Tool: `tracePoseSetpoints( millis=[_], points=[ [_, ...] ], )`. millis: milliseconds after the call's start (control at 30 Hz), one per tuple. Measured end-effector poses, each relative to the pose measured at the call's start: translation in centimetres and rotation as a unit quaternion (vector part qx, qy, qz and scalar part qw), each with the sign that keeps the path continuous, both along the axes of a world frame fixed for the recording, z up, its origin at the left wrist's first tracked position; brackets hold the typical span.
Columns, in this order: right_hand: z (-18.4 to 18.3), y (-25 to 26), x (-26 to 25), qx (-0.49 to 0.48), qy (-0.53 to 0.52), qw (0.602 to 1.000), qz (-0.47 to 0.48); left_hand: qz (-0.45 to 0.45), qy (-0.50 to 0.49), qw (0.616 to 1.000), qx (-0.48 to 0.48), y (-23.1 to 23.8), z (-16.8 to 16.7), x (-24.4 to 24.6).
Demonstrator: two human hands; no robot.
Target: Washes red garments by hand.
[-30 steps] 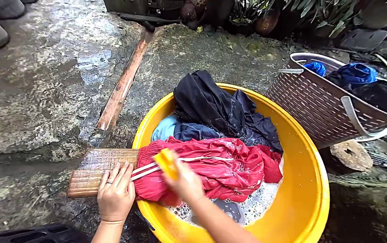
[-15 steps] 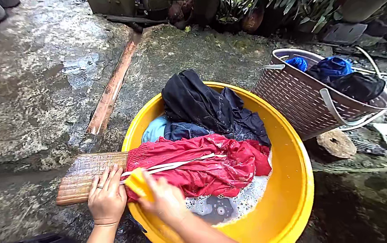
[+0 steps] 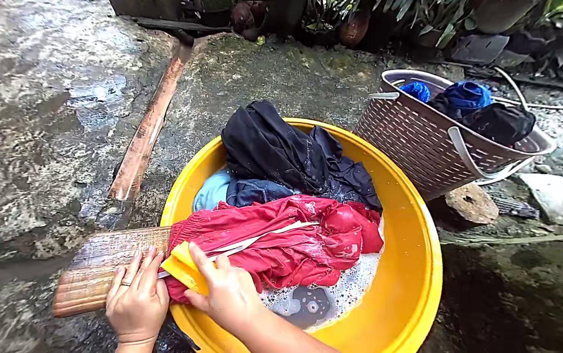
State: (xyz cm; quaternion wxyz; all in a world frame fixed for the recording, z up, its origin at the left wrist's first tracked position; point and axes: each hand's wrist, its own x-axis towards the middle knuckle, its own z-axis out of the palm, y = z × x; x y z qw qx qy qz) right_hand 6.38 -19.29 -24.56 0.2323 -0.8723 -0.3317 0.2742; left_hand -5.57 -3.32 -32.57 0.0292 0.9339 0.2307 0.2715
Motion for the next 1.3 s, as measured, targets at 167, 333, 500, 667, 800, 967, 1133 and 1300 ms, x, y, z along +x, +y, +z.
tracePoseSetpoints(
  millis=[167,333,500,667,800,967,1133,1300],
  points=[
    [-6.8,-9.1,8.1,-0.116,-0.036,0.974,-0.191,0.002,0.014,1.0,0.002,-0.1,0.2,-0.1],
    [-6.0,-13.1,14.8,-0.21,0.013,0.915,-0.344,0.018,-0.002,1.0,0.007,-0.3,-0.1,0.5],
    [1.4,-1.4,3.3,-0.03,0.087,0.988,-0.126,0.017,0.004,1.0,0.0,-0.7,-0.3,0.2],
    [-2.8,-4.0,3.7,-0.089,0.018,0.992,-0.092,-0.008,0.015,1.0,-0.002,-0.3,0.2,0.0],
    [-7.6,-16.4,13.7,-0.231,-0.033,0.933,-0.274,0.002,0.012,1.0,0.005,-0.3,0.1,0.2],
    [-5.1,-17.6,16.7,-0.073,0.054,0.921,-0.379,0.014,-0.012,0.999,-0.036,-0.9,0.6,0.8],
    [-5.5,-17.2,14.9,-0.03,0.054,0.943,-0.326,0.026,-0.037,0.954,-0.295,-1.7,5.3,1.2],
    [-7.8,-22.0,14.5,-0.063,0.085,0.941,-0.321,-0.098,-0.084,0.745,-0.654,-1.4,12.0,3.1]
  ],
)
